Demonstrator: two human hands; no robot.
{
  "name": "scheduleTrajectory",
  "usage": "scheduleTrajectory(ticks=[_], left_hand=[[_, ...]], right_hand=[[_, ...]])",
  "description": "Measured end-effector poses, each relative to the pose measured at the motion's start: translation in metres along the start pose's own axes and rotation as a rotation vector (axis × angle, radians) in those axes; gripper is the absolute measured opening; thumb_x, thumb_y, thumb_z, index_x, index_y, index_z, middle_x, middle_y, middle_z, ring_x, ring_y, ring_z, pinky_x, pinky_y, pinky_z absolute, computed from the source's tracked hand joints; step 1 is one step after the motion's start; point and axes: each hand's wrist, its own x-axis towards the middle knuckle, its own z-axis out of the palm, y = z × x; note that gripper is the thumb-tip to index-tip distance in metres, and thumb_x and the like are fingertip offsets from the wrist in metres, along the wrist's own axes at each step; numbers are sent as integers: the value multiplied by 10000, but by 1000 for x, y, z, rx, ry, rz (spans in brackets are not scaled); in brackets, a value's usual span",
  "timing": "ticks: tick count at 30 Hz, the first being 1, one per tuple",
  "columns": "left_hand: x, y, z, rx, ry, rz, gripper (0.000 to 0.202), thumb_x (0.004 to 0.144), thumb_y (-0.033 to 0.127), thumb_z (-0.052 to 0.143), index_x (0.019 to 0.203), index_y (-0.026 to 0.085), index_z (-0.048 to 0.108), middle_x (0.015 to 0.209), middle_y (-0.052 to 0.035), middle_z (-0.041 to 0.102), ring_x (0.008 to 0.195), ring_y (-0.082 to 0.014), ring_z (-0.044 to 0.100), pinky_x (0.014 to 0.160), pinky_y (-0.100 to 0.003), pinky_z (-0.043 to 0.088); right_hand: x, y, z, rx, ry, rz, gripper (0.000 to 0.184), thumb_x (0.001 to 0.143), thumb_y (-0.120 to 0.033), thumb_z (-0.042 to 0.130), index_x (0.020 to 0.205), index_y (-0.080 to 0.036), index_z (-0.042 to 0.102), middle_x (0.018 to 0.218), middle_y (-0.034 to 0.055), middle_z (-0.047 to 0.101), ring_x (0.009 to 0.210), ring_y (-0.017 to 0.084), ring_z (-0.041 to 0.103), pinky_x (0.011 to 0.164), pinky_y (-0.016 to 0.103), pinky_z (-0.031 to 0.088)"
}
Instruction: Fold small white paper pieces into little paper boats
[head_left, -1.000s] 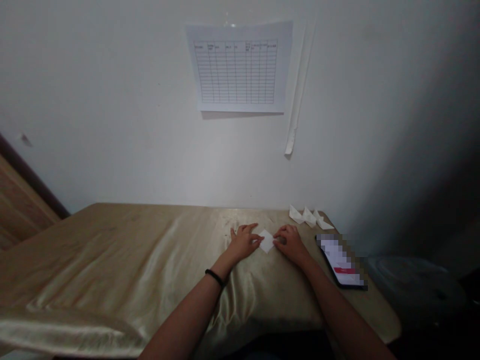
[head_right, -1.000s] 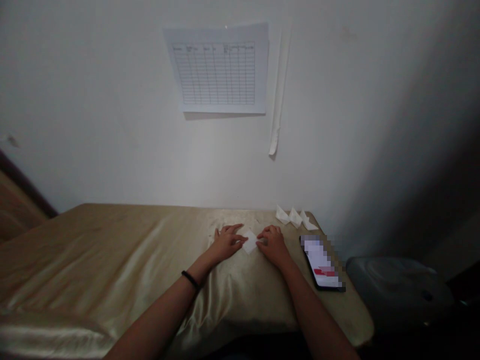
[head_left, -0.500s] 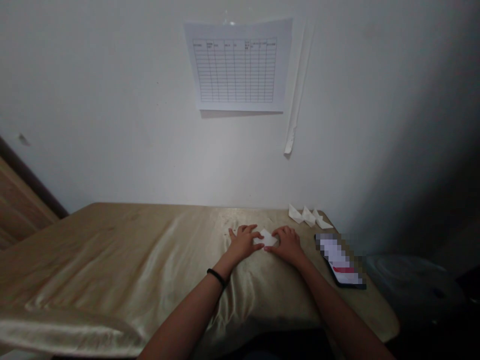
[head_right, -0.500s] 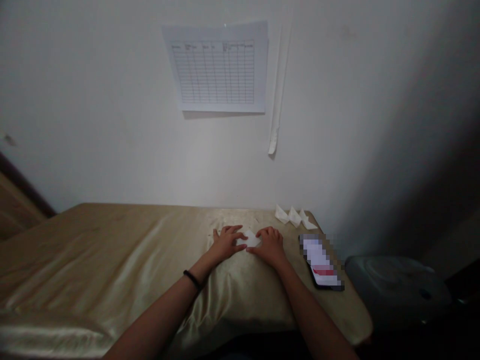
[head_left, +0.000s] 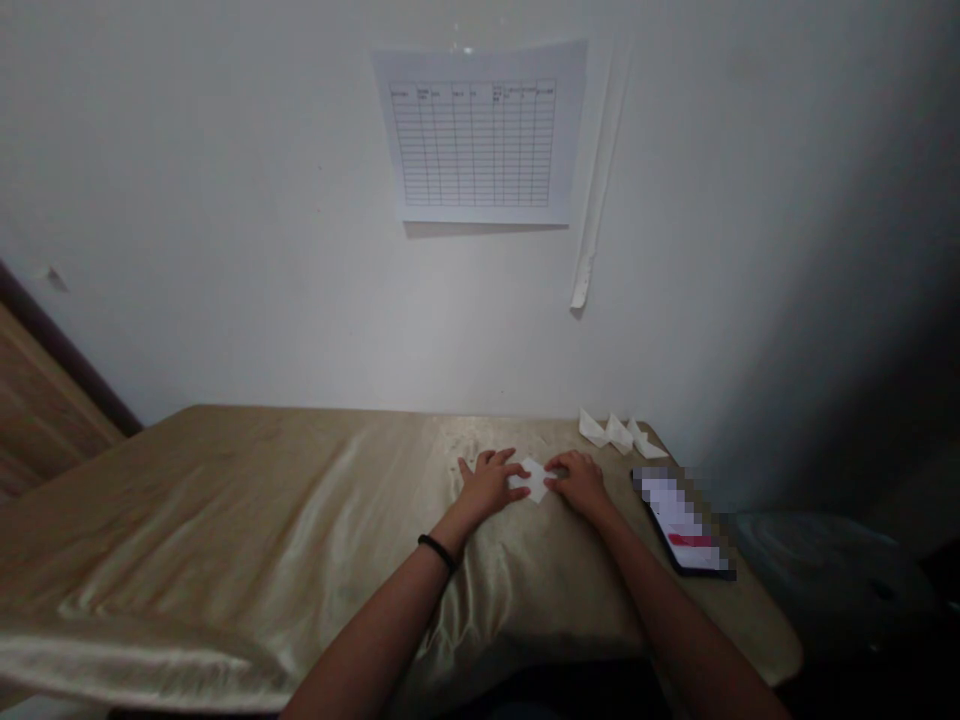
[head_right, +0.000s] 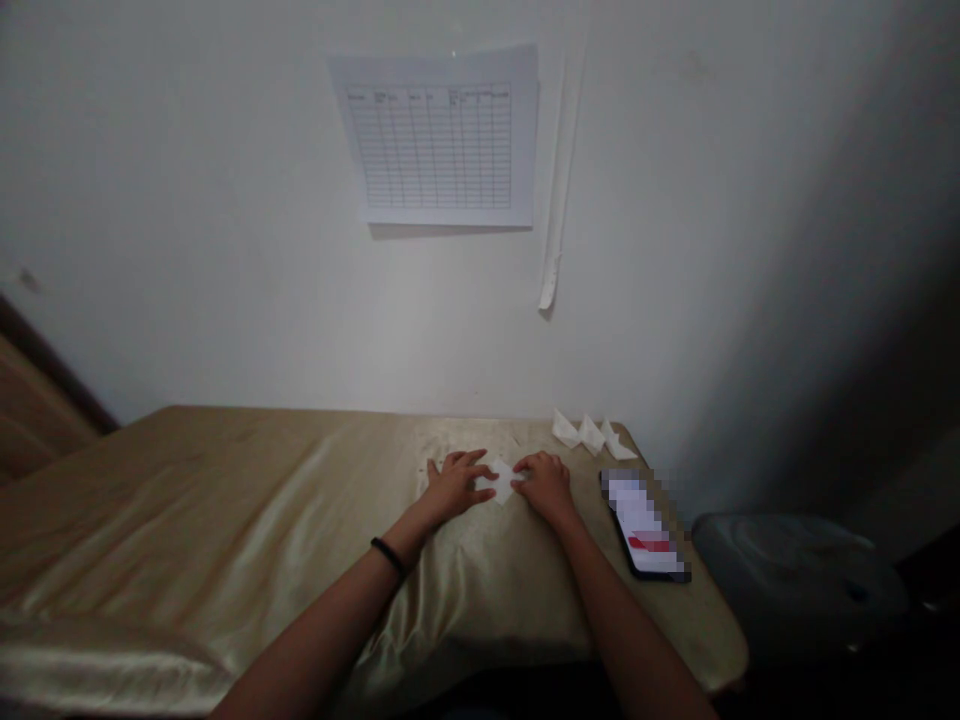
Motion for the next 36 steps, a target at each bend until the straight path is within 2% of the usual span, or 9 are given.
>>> scheduleTrajectory(ticks=[4,10,14,18,23,26,29,32,36], left_hand=[[0,-1,1,-13,1,6,327,868,531,671,1186,455,674,1597,40,389,1454,-398,273,1039,-861,67],[-1,-3,5,13,12,22,337,898,523,634,1233,486,651,1592,18,395,1462,-395,264,1044,-855,55],[-2,-2,4,23,39,22,342,925,472,612,1264,509,628,1577,-21,407,1458,-376,292,1044,-849,88],[0,-1,3,18,109,-14,402,922,421,626,1320,467,593,1547,-54,441,1439,-353,333,1065,-825,132],[1,-4,4,24,152,-42,245,953,389,569,1156,416,705,1514,-9,491,1415,-325,365,1092,-801,139],[0,-2,5,23,136,-58,263,965,476,516,1118,416,721,1523,15,488,1422,-344,351,1073,-832,115],[-1,1,5,38,142,-69,345,939,598,496,1117,406,723,1533,17,476,1420,-364,346,1078,-834,88],[-2,5,4,42,149,-61,393,930,641,484,1113,392,726,1534,7,475,1417,-366,349,1089,-823,81],[-2,6,5,31,152,-63,420,950,651,443,1095,384,732,1525,7,486,1412,-365,357,1086,-829,78]], right_hand=[[9,12,-3,7,58,25,156,780,-160,631,839,-241,750,939,45,714,1003,237,585,917,367,419],[8,19,-3,-52,56,-55,223,854,-188,571,917,-258,773,979,66,692,1019,246,560,927,377,418],[2,17,-5,-41,34,-117,229,871,-270,613,1029,-290,778,1011,68,658,1037,252,542,963,408,416],[-4,13,-9,-14,-9,-174,240,817,-255,699,1037,-291,785,1066,77,641,1068,254,530,987,412,414],[-7,10,-10,15,-13,-196,214,802,-227,718,999,-270,791,1064,77,645,1088,252,529,997,412,417],[-8,9,-14,26,-6,-237,225,811,-206,697,1010,-258,786,1048,78,643,1068,241,536,992,401,427],[-9,7,-23,36,12,-286,144,855,-252,664,925,-241,790,1022,80,644,1059,238,535,1002,400,422],[-11,5,-32,45,11,-289,206,871,-300,646,708,-219,744,1001,76,649,1046,233,537,996,389,425],[-13,2,-38,59,-19,-283,226,861,-282,644,654,-213,703,969,67,651,1026,222,539,973,369,434]])
